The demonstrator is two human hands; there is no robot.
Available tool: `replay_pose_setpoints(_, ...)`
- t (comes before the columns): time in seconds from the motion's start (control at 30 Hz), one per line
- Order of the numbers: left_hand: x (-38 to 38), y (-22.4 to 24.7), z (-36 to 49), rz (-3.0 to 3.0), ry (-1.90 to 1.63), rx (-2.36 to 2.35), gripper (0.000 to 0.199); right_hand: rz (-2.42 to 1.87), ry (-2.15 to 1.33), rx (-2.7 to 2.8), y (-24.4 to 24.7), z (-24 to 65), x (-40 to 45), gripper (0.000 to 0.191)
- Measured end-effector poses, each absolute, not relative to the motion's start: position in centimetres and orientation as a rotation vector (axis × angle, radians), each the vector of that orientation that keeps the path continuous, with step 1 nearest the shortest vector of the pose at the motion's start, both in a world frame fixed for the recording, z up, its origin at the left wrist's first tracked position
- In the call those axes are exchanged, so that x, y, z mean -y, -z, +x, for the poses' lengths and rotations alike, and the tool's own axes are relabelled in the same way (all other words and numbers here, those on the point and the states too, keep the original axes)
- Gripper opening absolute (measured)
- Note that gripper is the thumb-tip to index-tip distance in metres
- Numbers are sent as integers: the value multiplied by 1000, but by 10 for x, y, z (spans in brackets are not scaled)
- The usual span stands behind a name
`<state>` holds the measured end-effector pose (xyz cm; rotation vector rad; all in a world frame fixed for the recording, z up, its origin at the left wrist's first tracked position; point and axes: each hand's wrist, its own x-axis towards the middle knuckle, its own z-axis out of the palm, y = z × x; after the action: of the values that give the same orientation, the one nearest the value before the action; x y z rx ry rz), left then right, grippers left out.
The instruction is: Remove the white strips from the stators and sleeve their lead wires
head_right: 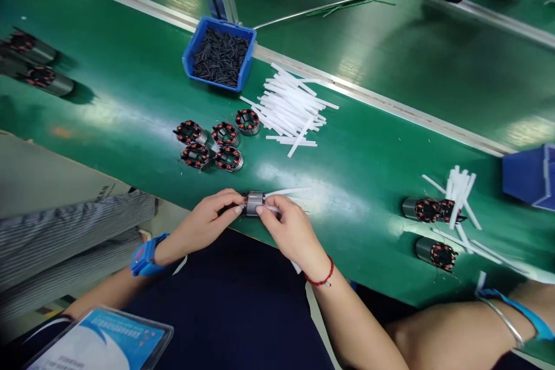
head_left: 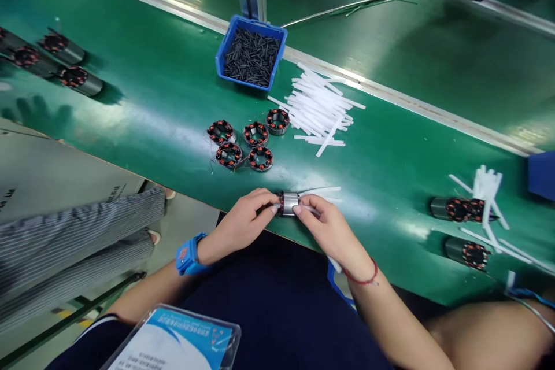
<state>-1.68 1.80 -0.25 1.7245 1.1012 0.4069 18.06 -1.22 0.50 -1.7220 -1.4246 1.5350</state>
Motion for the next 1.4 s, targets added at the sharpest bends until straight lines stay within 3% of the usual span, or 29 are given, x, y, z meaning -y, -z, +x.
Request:
replay_pose_setpoints(0.2,-4,8,-12,1873,-668,-1122,19,-1583,-1745,1082,3,180,22,27)
replay_pose_setpoints(0.37,6,14,-8,1986,-938,-1053,13,-1688,-1647,1083,6,178,31,28)
replay_pose_setpoints(0.53,6,12,-5,1859,-729,-1180,4,-1717,-1506,1221,4,175,36,24)
replay_pose_setpoints(0.63,7,11,-3,1875,-641,-1245,11,-1635,-1525,1290,2,178,36,27)
replay_pose_setpoints(0.9,9,11,-1,1776,-693,-1231,8,-1569,-1705,1503,-5,198,33,35)
replay_pose_setpoints(0.97,6,12,-2,1643,-755,-1234,7,-1597,-1566,1576,-6,201,38,37)
replay_pose_setpoints(1.13,-8,10,2,828,-1003,-1045,12,-1533,-622,1325,4,206,54,42)
replay_pose_setpoints(1.27,-9,5,19,479,-856,-748,18,-1493,-732,1567,11,204,56,70)
replay_pose_setpoints(1.4,-1,1,33,585,-557,-677,23,-1428,-675,1798,10,202,50,52)
